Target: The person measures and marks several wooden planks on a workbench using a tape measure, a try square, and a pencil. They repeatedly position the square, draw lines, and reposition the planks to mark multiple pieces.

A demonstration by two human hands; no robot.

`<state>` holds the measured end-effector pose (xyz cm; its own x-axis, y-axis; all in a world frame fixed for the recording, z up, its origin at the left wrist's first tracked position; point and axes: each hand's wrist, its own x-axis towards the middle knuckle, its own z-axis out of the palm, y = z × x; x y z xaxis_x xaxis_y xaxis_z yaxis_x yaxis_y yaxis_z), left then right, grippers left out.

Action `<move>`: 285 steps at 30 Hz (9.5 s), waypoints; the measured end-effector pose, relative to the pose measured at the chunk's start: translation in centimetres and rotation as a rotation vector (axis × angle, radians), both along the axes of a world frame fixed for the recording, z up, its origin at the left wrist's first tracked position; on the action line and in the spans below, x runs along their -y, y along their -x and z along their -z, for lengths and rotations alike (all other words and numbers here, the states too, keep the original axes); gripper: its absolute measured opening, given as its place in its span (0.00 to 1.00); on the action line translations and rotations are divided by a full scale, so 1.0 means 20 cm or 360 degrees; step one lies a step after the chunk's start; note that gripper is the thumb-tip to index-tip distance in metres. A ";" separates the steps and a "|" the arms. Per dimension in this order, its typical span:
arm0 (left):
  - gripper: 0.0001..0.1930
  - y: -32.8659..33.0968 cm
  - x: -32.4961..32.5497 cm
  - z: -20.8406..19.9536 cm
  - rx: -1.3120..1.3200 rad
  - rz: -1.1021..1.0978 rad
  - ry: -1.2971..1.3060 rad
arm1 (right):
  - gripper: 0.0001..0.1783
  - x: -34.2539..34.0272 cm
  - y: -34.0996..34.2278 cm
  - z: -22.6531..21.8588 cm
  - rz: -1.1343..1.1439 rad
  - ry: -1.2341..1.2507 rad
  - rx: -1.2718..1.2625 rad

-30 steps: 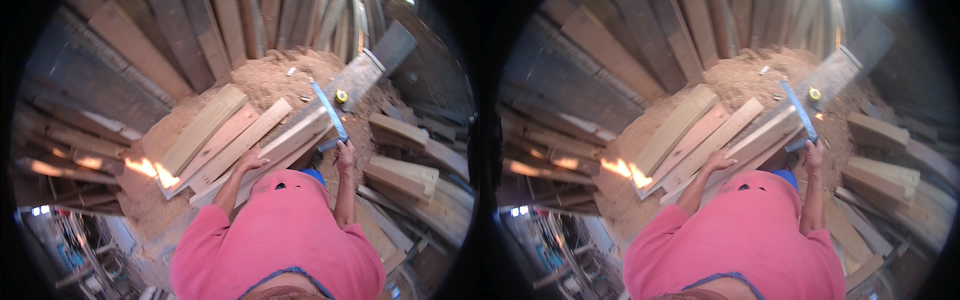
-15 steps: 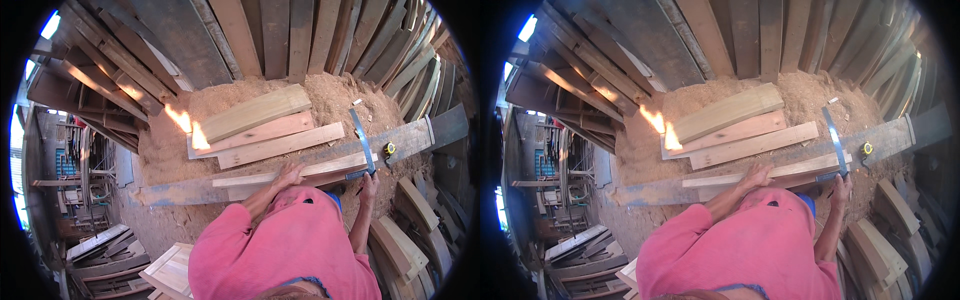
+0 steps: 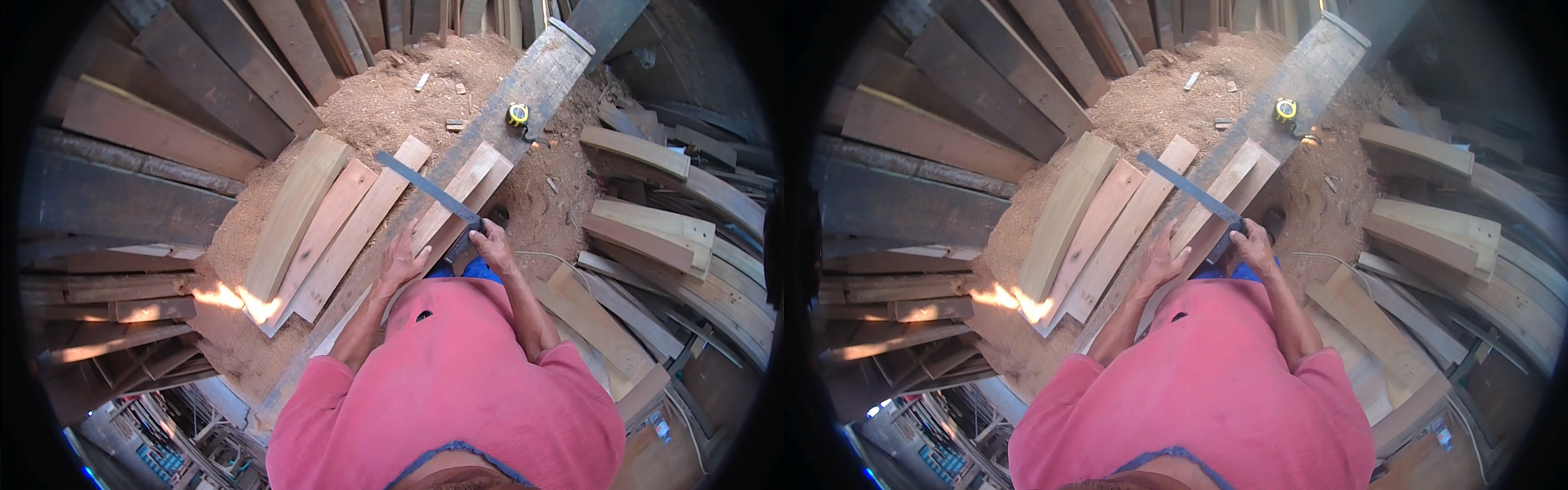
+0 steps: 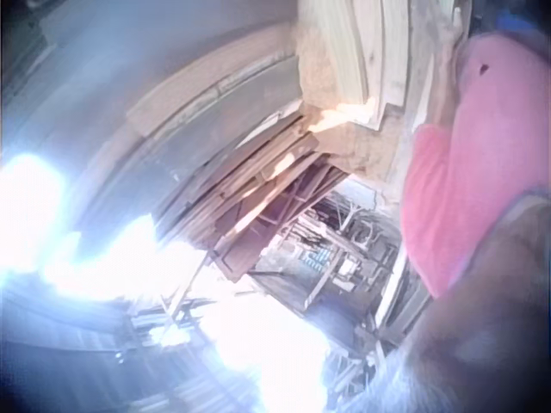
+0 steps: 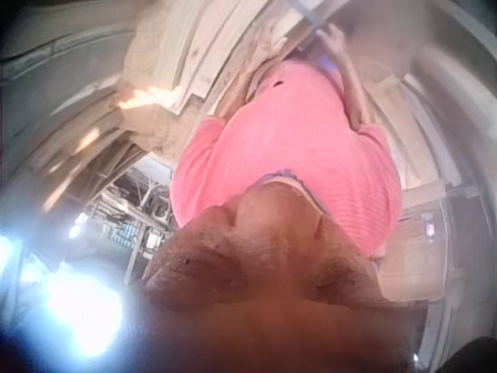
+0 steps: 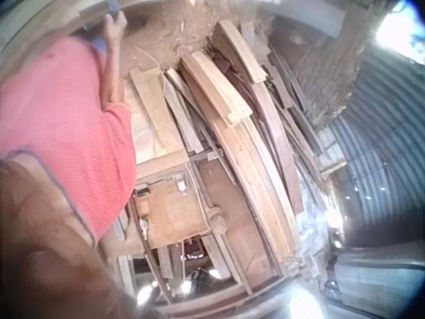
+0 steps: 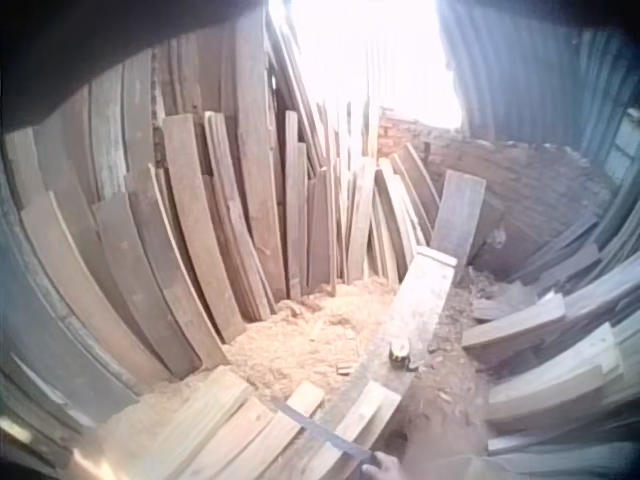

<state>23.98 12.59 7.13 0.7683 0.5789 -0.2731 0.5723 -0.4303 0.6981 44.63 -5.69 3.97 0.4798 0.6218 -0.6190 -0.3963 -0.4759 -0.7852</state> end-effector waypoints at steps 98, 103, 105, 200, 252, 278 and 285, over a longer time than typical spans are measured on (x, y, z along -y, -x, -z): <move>0.43 0.14 -0.37 -0.90 0.1070 -0.0327 0.1434 | 0.12 -0.30 -0.11 -0.98 0.0061 -0.0907 0.0585; 0.42 0.19 -0.42 -0.90 0.1140 -0.0432 0.1256 | 0.13 -0.20 -0.19 -0.97 0.0237 -0.0696 0.0429; 0.42 0.20 -0.44 -0.93 0.1092 -0.0468 0.1199 | 0.14 -0.18 -0.22 -0.95 0.0330 -0.0807 0.0486; 0.30 0.15 -0.38 -0.47 0.1200 -0.0707 0.1410 | 0.14 -0.10 -0.20 -0.87 0.0967 -0.0901 0.0219; 0.44 -0.40 0.14 0.09 0.0258 0.0348 -0.0348 | 0.12 -0.18 0.12 0.06 0.0384 -0.0044 0.0077; 0.43 -0.43 0.16 0.14 0.0183 0.0296 -0.0542 | 0.15 -0.21 0.11 0.11 0.0454 -0.0006 0.0369; 0.43 -0.43 0.16 0.13 0.0144 0.0290 -0.0549 | 0.14 -0.20 0.10 0.10 0.0463 -0.0040 0.0399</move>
<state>32.63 9.41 4.46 0.8788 0.4770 -0.0131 0.4081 -0.7369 0.5389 42.62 -1.63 2.04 0.7731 0.4509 -0.4461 -0.3060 -0.3509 -0.8850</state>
